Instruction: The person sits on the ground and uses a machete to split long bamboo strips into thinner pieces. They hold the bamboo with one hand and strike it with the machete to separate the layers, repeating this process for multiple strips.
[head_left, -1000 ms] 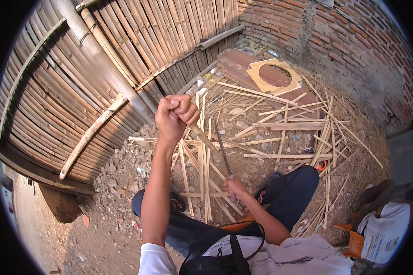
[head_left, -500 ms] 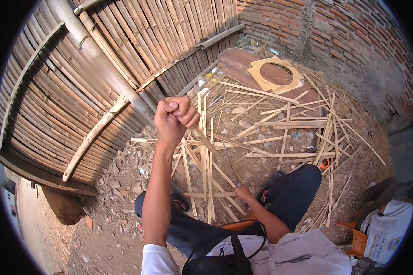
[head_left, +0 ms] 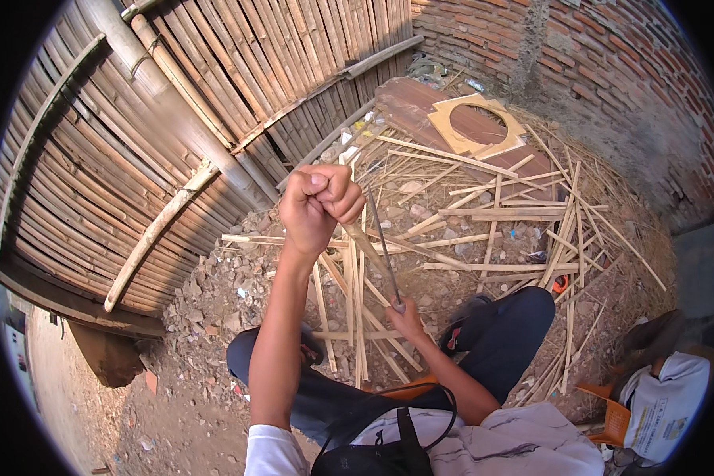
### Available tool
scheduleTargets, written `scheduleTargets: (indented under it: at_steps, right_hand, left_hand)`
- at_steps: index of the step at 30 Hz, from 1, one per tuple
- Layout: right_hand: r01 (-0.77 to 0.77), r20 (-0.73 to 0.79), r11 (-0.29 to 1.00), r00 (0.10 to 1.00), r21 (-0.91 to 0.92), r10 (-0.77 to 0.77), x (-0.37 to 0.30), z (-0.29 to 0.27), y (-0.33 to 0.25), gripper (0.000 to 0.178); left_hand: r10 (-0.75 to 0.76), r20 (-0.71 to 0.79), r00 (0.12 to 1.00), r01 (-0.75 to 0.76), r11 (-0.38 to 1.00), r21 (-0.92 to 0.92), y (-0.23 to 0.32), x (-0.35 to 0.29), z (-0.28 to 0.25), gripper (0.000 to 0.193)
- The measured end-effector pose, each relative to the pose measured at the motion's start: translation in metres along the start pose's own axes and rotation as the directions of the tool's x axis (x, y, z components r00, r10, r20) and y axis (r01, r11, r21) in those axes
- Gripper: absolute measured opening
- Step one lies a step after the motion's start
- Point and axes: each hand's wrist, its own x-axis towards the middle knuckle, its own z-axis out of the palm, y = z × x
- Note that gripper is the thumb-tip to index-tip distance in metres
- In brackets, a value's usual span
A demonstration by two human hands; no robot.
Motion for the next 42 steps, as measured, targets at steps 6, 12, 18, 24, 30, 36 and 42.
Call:
scheduleTargets:
  at_steps: [6,12,18,24,30,36,42]
  right_hand:
    - [-0.625,0.112,0.774,0.766,-0.102,0.633,0.015,-0.043,0.146,0.017]
    - [-0.499,0.018,0.849,0.86,-0.173,0.51,0.012,-0.02,0.145,0.012]
    - [0.197,0.25,0.944,0.96,-0.266,-0.129,-0.017,0.013,-0.006,0.021]
    - [-0.01,0.063,0.879,0.997,-0.477,0.046,0.007,-0.002,0.028,0.035]
    - [-0.406,-0.26,0.791,0.912,-0.457,0.317,0.034,-0.039,0.117,0.031]
    - [-0.536,-0.035,0.756,0.807,0.377,0.589,0.055,-0.042,0.115,0.017]
    - [-0.383,0.199,0.735,0.923,0.56,0.33,0.046,-0.044,-0.046,0.06]
  left_hand:
    - [0.006,-0.025,1.0,-0.006,1.0,0.011,0.001,-0.006,0.013,0.034]
    - [0.106,-0.09,0.99,-0.107,0.994,0.0,0.019,-0.051,0.009,0.037]
    - [0.264,-0.107,0.959,-0.259,0.964,0.063,0.053,-0.103,-0.004,0.039]
    - [0.569,-0.072,0.819,-0.541,0.808,0.235,0.16,-0.165,0.046,0.043]
    - [0.726,-0.256,0.638,-0.609,0.679,0.41,0.279,-0.304,0.068,0.038]
    - [0.817,-0.288,0.5,-0.683,0.576,0.449,0.29,-0.38,0.035,0.021]
    - [0.791,-0.385,0.475,-0.743,0.595,0.306,0.254,-0.389,-0.002,0.024]
